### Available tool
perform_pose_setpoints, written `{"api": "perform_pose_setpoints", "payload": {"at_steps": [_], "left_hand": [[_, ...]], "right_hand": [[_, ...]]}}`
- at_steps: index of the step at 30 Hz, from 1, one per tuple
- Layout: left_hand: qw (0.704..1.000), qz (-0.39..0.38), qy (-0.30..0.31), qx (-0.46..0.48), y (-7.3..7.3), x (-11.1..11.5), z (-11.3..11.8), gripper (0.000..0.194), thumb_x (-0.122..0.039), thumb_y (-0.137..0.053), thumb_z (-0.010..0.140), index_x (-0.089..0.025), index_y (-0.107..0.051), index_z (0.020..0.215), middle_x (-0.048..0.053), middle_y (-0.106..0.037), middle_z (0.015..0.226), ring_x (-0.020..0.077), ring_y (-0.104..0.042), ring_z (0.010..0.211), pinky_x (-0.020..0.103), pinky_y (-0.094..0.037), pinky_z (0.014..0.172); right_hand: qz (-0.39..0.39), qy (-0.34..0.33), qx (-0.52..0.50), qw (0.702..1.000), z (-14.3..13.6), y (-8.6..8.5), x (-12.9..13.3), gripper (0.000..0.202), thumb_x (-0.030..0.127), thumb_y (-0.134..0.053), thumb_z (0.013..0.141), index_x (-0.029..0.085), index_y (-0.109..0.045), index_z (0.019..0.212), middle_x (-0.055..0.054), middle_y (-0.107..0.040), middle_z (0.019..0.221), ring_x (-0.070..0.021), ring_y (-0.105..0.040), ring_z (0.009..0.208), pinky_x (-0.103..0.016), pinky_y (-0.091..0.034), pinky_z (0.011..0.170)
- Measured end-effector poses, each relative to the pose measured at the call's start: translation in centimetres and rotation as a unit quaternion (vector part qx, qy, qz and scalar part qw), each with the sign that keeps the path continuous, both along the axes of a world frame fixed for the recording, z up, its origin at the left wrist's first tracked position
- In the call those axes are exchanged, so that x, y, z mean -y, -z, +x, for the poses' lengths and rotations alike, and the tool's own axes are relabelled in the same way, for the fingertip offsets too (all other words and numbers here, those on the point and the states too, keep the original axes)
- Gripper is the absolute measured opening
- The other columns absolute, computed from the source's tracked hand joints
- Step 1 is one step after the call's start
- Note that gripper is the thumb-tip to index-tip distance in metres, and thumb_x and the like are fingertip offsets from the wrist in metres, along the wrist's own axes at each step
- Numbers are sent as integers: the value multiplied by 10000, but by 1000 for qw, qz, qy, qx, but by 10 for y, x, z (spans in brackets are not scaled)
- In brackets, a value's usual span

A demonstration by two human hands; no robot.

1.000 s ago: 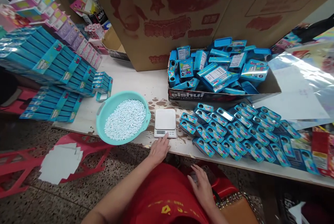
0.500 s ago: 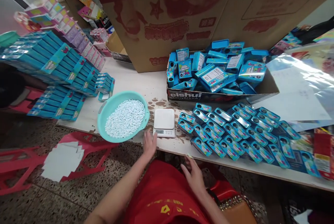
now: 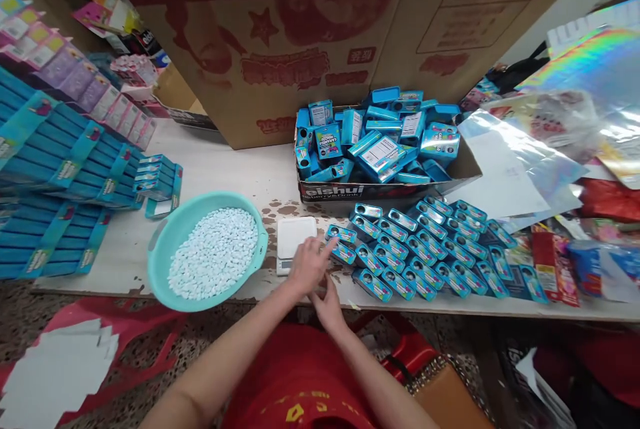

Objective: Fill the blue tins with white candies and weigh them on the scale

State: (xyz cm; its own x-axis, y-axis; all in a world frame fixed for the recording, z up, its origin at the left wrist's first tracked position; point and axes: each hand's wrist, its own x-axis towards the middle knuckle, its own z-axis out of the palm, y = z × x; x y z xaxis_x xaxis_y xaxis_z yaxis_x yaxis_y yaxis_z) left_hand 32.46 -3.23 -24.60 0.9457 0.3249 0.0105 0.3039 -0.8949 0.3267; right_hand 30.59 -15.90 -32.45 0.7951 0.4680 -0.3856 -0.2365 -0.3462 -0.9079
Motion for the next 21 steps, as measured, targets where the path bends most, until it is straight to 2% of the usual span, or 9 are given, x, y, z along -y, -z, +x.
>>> {"api": "perform_pose_setpoints", "payload": {"at_steps": [2, 4, 6, 8, 10, 14, 17, 19, 21], "left_hand": [[995, 41, 95, 0, -4, 14, 15, 466, -157, -456, 865, -330, -467, 1298, 81, -441, 1365, 279, -401, 1235, 464, -377, 971], [987, 67, 146, 13, -4, 22, 23, 373, -147, -439, 875, -292, -541, 1203, 86, -440, 1368, 274, -375, 1254, 476, -350, 989], [979, 72, 190, 22, -5, 21, 20, 271, -162, -425, 889, -244, -585, 1092, 98, -518, 1268, 252, -435, 1183, 450, -364, 960], [974, 66, 215, 17, -13, 13, 10, 221, -165, -405, 899, -211, -585, 1019, 92, -591, 1081, 219, -511, 1033, 401, -397, 888], [981, 62, 184, 9, -26, -2, -3, 204, -171, -402, 900, -189, -566, 1019, 82, -596, 957, 207, -527, 917, 376, -411, 817], [997, 64, 43, -12, -50, -45, -12, 241, -198, -498, 856, -162, -523, 1092, 97, -575, 994, 235, -515, 922, 366, -420, 759], [997, 56, 16, -60, -48, -74, -1, 237, -179, -553, 822, -163, -528, 1057, 93, -577, 1007, 246, -526, 953, 361, -432, 767], [996, 30, 19, -77, -42, -86, 6, 236, -185, -564, 823, -169, -529, 1056, 87, -587, 1015, 236, -541, 962, 351, -440, 787], [998, -8, 36, -55, -39, -94, 6, 311, -228, -585, 824, -178, -512, 1122, 86, -592, 1074, 229, -548, 999, 343, -445, 822]], "right_hand": [[-7, 8, 14, 1000, -2, -6, 10, 519, 398, -616, 670, 139, -554, 1115, -125, -594, 1017, -243, -608, 868, -372, -531, 747], [-15, 18, 23, 999, -4, -12, 20, 469, 411, -612, 664, 146, -589, 1050, -127, -592, 993, -252, -609, 865, -383, -534, 753], [-24, 27, 23, 999, -9, -16, 31, 475, 436, -587, 684, 140, -592, 1056, -134, -579, 1005, -232, -623, 791, -376, -548, 710], [-40, 37, 31, 998, -15, -19, 40, 482, 456, -558, 721, 136, -590, 1079, -140, -571, 1030, -210, -632, 748, -361, -556, 687], [-54, 47, 46, 996, -21, -19, 48, 476, 471, -548, 747, 142, -597, 1087, -136, -582, 1040, -199, -639, 743, -345, -558, 687], [-49, 56, 34, 997, -30, -19, 52, 478, 514, -578, 733, 149, -634, 1037, -136, -638, 1014, -206, -652, 737, -337, -561, 665], [-32, 63, 20, 997, -29, -22, 44, 479, 523, -610, 710, 139, -655, 993, -149, -664, 982, -218, -656, 719, -355, -563, 656], [-26, 64, 26, 997, -25, -27, 38, 465, 517, -630, 699, 144, -665, 974, -145, -673, 958, -222, -655, 718, -364, -561, 660], [-26, 60, 31, 997, -21, -33, 35, 459, 512, -647, 688, 148, -669, 966, -140, -673, 953, -223, -654, 728, -373, -558, 684]]}}
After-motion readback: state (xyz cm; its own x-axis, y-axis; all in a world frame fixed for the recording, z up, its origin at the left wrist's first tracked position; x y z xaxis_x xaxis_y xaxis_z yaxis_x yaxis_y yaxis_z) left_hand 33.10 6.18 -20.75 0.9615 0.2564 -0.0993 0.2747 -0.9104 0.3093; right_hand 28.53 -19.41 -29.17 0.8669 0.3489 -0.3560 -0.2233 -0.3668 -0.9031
